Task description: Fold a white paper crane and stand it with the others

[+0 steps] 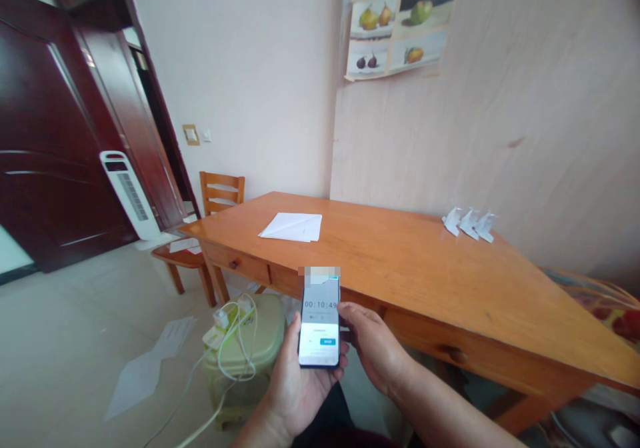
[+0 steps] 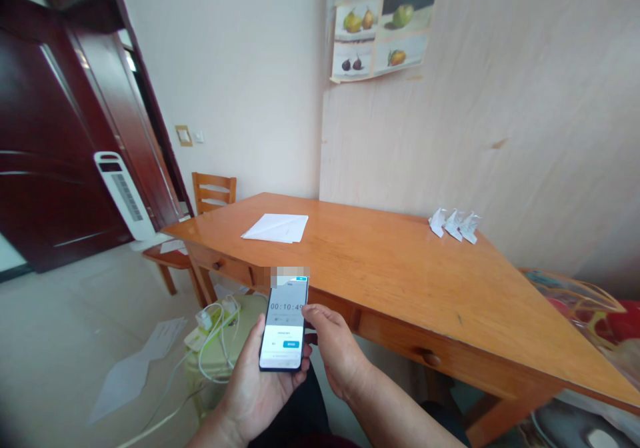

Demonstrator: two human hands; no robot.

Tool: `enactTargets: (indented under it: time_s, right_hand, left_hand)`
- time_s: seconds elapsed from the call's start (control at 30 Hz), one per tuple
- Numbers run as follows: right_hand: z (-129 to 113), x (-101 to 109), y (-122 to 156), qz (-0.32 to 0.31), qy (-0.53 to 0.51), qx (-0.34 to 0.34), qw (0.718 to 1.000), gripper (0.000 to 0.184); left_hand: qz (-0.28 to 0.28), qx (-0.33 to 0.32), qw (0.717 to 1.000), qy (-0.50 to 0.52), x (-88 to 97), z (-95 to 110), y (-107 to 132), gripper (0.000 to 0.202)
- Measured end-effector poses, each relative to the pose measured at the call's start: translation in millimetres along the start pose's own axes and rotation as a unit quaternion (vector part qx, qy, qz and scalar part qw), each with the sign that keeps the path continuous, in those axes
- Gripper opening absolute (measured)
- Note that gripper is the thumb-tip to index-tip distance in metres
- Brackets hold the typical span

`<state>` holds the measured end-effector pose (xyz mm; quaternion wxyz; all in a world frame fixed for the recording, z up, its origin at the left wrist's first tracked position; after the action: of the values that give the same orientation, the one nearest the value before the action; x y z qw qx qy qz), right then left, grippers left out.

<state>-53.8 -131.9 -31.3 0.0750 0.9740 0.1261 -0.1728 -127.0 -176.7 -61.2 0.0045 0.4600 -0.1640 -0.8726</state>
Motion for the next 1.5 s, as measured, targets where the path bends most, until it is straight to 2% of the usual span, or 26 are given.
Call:
enactTargets:
  time_s: [0.2,0.43,0.57,0.8,1.27,1.4,1.5]
  right_hand:
    - [-0.3,-1.2,2.0,-0.01,0.004,-0.001,1.0,0.029]
    - [-0.1,-4.4,5.9,-0.035,0.05,0.015,0.998,0.016]
    - [-1.9,-9.1,7.8,-0.051,0.072,0.037,0.995,0.021]
    - [-7.1,-11.6,8.9,-0.044,0.12,0.088,0.988,0.027]
    - [0.5,-8.3,8.5,-0.029,0.115,0.047,0.992,0.022]
    - [-11.6,-4.8,3.0,-0.024,0.093,0.059,0.994,0.026]
    - [-33.4,-0.5,-4.0,0.0,0.065,0.107,0.992,0.042]
  left_hand:
    - [-0.005,-0.005,1.0,-0.001,-3.3,5.1,0.1,0.058]
    - [-0.003,-0.024,0.999,0.025,-6.9,11.5,0.3,0.05]
    - [0.001,-0.037,0.998,0.043,-7.1,13.5,0.8,0.045]
    - [0.01,-0.032,0.998,0.06,-5.1,13.6,0.4,0.05]
    - [0.02,-0.033,0.998,0.053,0.3,10.3,0.4,0.043]
    - [0.01,-0.023,1.0,0.014,-0.9,6.5,0.9,0.049]
    - [0.014,-0.015,1.0,-0.015,1.1,1.6,0.7,0.054]
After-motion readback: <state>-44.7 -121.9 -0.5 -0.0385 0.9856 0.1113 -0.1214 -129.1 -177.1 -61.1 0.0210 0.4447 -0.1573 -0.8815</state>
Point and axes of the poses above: each hand's wrist, its own y-axis away from the middle knuckle, its own x-axis out of the back of the hand, z = x × y, the point moved 9 cm from there along -y, towards the middle knuckle, and after that the axes turned 9 degrees about z, right-handed, at the moved point
